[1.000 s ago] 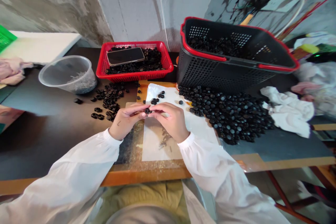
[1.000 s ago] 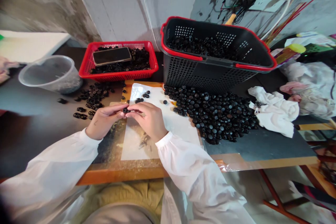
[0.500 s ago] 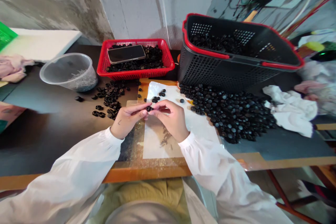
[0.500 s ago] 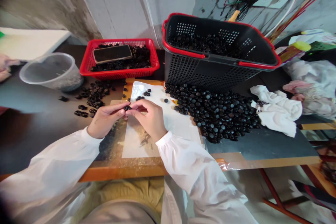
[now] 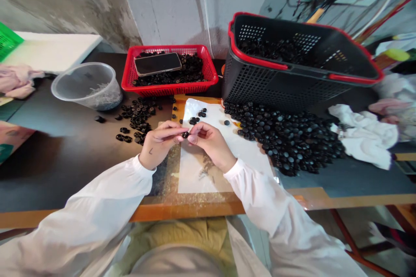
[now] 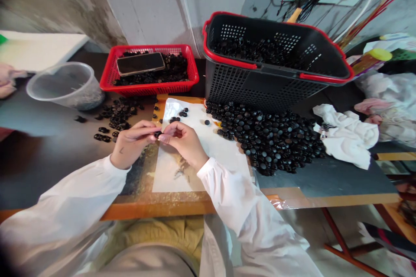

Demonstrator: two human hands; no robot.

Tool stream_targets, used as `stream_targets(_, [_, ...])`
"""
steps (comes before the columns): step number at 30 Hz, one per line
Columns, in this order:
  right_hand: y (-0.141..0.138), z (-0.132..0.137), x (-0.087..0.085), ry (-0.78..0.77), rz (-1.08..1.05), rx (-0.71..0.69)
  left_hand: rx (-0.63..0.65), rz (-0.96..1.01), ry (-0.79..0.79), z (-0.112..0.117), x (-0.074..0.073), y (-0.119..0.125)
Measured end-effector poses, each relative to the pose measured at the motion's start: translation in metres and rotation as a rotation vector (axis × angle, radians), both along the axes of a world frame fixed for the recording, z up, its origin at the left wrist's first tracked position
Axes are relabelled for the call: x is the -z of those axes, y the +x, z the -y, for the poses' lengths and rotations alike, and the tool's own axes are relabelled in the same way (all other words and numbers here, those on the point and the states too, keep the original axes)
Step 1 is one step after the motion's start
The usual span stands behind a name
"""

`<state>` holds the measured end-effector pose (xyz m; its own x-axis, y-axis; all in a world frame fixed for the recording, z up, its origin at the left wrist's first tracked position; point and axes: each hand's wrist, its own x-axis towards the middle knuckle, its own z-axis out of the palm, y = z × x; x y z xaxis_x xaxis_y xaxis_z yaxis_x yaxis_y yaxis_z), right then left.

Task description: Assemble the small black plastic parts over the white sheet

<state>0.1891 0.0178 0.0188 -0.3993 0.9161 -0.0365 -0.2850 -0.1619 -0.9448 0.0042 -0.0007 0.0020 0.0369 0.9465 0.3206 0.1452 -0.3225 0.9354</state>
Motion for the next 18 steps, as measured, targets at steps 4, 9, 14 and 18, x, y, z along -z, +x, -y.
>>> stream_targets(4, [-0.001, 0.001, 0.001, -0.169, -0.104, -0.074, 0.029, 0.029, -0.046, 0.0, 0.002, 0.0])
stream_targets(9, [0.001, 0.0, 0.002, -0.195, -0.123, -0.151, 0.015, -0.055, 0.058, 0.002, 0.001, -0.002])
stream_targets(14, [0.002, 0.001, 0.002, -0.163, -0.054, -0.043, -0.063, -0.233, 0.189, 0.007, -0.005, 0.0])
stream_targets(18, [0.0, 0.004, -0.001, -0.123, 0.024, 0.002, -0.052, -0.191, 0.129, 0.011, -0.01, 0.005])
